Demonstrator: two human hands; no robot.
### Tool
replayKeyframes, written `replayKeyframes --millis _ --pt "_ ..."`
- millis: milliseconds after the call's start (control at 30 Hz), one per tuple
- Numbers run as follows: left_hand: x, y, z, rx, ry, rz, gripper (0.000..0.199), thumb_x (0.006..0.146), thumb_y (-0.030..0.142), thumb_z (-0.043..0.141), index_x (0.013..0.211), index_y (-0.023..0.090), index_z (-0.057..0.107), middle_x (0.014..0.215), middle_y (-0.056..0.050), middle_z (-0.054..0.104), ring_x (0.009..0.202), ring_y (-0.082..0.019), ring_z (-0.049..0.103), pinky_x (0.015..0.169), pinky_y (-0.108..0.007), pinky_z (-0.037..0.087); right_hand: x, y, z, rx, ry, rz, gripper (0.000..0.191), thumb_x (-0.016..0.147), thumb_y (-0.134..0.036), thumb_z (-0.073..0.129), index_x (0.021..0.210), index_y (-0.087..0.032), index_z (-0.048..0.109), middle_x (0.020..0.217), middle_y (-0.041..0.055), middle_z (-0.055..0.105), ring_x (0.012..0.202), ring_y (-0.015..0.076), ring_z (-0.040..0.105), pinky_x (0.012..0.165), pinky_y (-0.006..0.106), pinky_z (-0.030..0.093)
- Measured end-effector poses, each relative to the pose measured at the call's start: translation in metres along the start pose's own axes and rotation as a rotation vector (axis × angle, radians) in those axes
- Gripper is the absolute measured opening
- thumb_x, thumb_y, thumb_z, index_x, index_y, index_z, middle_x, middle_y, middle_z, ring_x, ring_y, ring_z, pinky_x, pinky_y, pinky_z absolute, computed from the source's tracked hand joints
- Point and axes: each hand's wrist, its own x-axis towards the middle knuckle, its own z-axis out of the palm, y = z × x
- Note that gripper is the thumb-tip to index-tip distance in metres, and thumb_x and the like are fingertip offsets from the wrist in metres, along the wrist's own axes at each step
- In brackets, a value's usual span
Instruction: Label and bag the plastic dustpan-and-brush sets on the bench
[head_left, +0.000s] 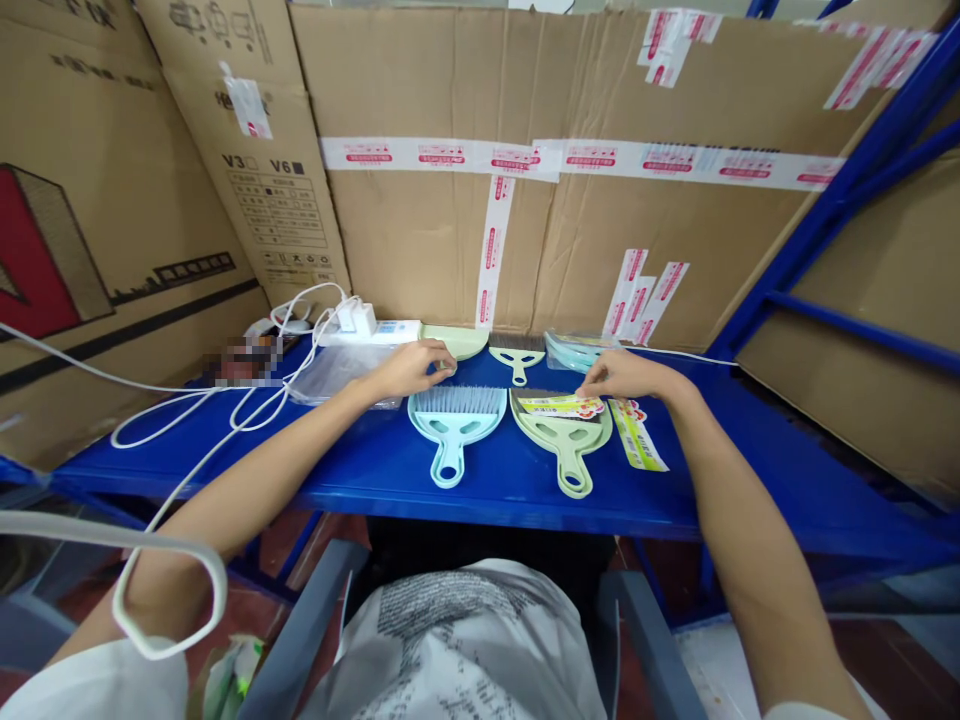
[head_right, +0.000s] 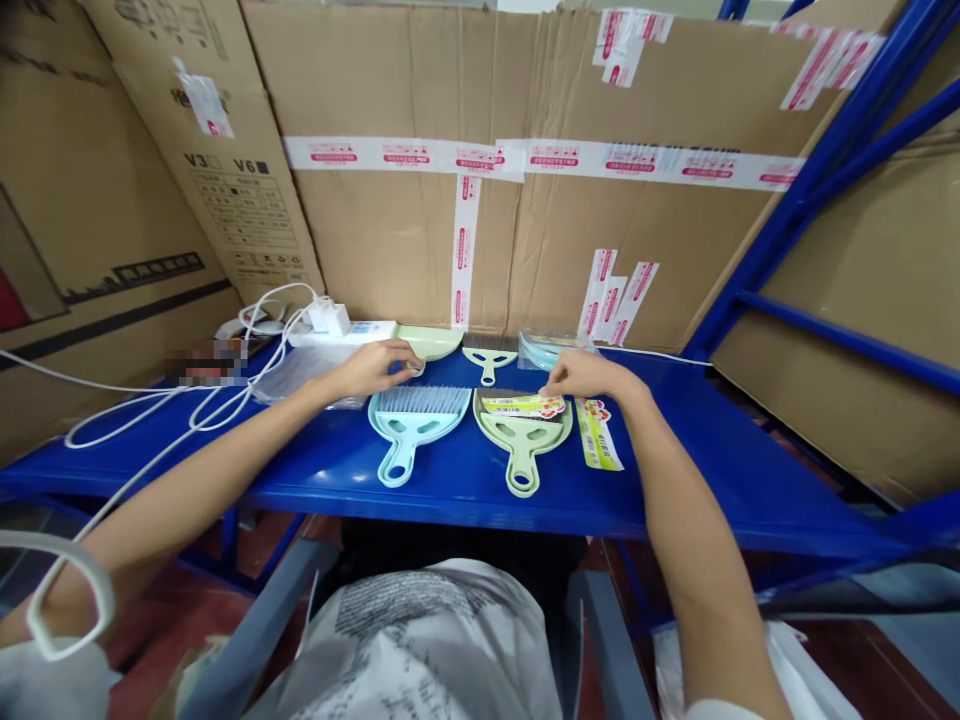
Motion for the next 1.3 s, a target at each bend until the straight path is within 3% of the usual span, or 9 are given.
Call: replayKeyframes --millis 100,167,333,667,1000,1067,1133,1233,1300 --pt "0.000 0.002 -0.001 0.004 0.001 0.008 0.023 0.101 0.029 0.059 0.106 0.019 0.079 0.106 -0.008 0.078 0.095 -0.024 0.072 0.090 -0.038 0.056 -0.001 -0.009 0.000 -0.144 0.182 -0.081 0.035 0.087 -0.051 0.072 0.096 -0.021 0.088 0.101 0.0090 0.084 0.093 0.0293 0.077 0.082 0.036 0.055" --pt "0.000 0.004 -0.002 0.004 0.016 0.013 0.024 0.101 0.029 0.058 0.106 0.020 0.079 0.106 -0.008 0.077 0.095 -0.024 0.072 0.090 -0.038 0.056 -0.002 -0.019 0.002 -0.155 0.223 -0.152 0.039 0.088 -0.050 0.073 0.111 -0.022 0.087 0.114 0.0096 0.083 0.100 0.0301 0.076 0.088 0.037 0.054" --pt "0.000 0.005 -0.002 0.011 0.051 0.011 0.022 0.101 0.027 0.057 0.102 0.020 0.079 0.104 -0.008 0.078 0.096 -0.024 0.072 0.090 -0.038 0.055 0.000 -0.033 0.011 -0.129 -0.001 -0.187 0.057 0.078 -0.053 0.082 0.123 -0.018 0.083 0.111 0.0101 0.082 0.090 0.0277 0.073 0.080 0.035 0.052" --pt "0.000 0.006 -0.002 0.029 0.017 0.014 0.022 0.101 0.026 0.057 0.103 0.022 0.079 0.105 -0.007 0.078 0.097 -0.023 0.072 0.090 -0.036 0.055 0.003 -0.034 0.014 -0.106 -0.017 -0.212 0.049 0.077 -0.058 0.077 0.105 -0.018 0.085 0.107 0.0101 0.082 0.088 0.0269 0.069 0.078 0.035 0.049" --pt "0.000 0.006 -0.001 0.057 0.001 0.033 0.023 0.102 0.026 0.056 0.105 0.021 0.078 0.106 -0.008 0.078 0.097 -0.024 0.072 0.089 -0.037 0.055 0.003 -0.028 0.009 -0.091 -0.010 -0.179 0.060 0.079 -0.058 0.079 0.122 -0.016 0.082 0.112 0.0107 0.081 0.086 0.0246 0.069 0.073 0.033 0.049" --pt "0.000 0.007 -0.001 0.064 -0.001 0.031 0.024 0.103 0.027 0.056 0.105 0.020 0.079 0.107 -0.008 0.078 0.098 -0.024 0.073 0.088 -0.037 0.055 -0.001 -0.042 0.007 -0.047 0.060 -0.205 0.060 0.083 -0.058 0.077 0.125 -0.016 0.080 0.111 0.0116 0.080 0.084 0.0236 0.069 0.072 0.033 0.050" --pt "0.000 0.008 -0.002 0.070 0.000 0.027 0.025 0.103 0.027 0.055 0.106 0.021 0.079 0.107 -0.009 0.078 0.097 -0.024 0.073 0.087 -0.037 0.055 -0.014 -0.072 0.014 0.007 0.184 -0.310 0.055 0.090 -0.055 0.071 0.129 -0.018 0.078 0.110 0.0113 0.080 0.082 0.0228 0.069 0.074 0.035 0.053" --pt "0.000 0.008 -0.003 0.064 0.001 0.032 0.025 0.103 0.027 0.055 0.105 0.021 0.079 0.106 -0.009 0.078 0.096 -0.024 0.073 0.087 -0.036 0.055 -0.053 -0.143 0.052 0.024 0.317 -0.711 0.050 0.098 -0.043 0.062 0.144 -0.028 0.070 0.118 0.0073 0.079 0.099 0.0235 0.073 0.086 0.040 0.059" --pt "-0.001 0.007 -0.002 0.057 0.010 0.041 0.025 0.103 0.026 0.055 0.105 0.021 0.079 0.105 -0.009 0.077 0.096 -0.024 0.073 0.087 -0.036 0.055 -0.086 -0.189 0.090 -0.076 0.203 -0.996 0.053 0.091 -0.041 0.068 0.143 -0.047 0.068 0.117 -0.0034 0.081 0.090 0.0191 0.075 0.073 0.036 0.061"
